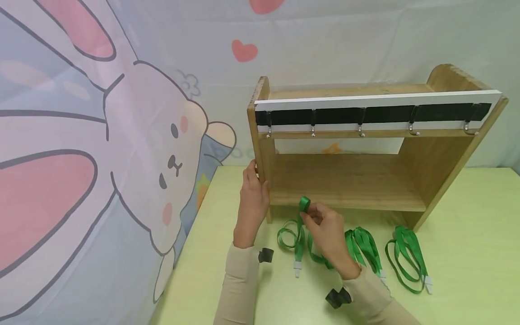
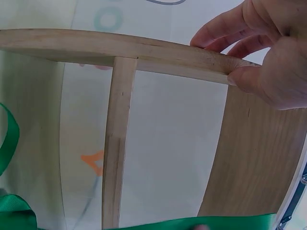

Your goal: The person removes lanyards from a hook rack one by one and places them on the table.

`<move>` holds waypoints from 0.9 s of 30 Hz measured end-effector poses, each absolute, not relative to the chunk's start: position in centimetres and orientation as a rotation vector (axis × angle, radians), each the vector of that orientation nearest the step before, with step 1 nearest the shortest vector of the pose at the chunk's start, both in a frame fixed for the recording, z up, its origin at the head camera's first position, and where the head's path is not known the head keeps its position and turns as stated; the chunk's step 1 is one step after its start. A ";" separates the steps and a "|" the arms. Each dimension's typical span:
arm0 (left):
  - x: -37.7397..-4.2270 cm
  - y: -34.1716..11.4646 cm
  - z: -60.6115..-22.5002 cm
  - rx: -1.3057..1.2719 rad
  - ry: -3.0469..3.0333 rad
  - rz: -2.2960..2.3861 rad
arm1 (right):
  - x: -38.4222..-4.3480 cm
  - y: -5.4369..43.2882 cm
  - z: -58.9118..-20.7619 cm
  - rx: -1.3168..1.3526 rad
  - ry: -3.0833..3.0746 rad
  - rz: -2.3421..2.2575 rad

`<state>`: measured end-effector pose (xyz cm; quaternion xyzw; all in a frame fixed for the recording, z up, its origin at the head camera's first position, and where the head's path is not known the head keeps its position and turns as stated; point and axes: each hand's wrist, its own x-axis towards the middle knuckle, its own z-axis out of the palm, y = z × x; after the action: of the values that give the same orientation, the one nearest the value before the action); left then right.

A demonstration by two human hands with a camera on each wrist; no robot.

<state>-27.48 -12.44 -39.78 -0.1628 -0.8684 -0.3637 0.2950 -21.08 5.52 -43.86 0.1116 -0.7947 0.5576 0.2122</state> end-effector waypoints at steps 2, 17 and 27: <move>-27.5 -12.4 -39.8 -0.435 -2.308 -0.971 | -21.2 5.5 -44.3 0.292 -2.217 1.610; -27.4 -12.5 -39.6 -0.420 -2.329 -1.021 | -21.1 5.3 -45.4 0.312 -2.323 1.543; -27.3 -12.5 -39.6 -0.427 -2.326 -1.003 | -21.2 5.2 -46.1 0.308 -2.392 1.507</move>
<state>-27.29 -12.51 -39.58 -0.1596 -0.8686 -0.3745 0.2826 -21.23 5.18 -46.09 0.1070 -0.8317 0.5242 0.1484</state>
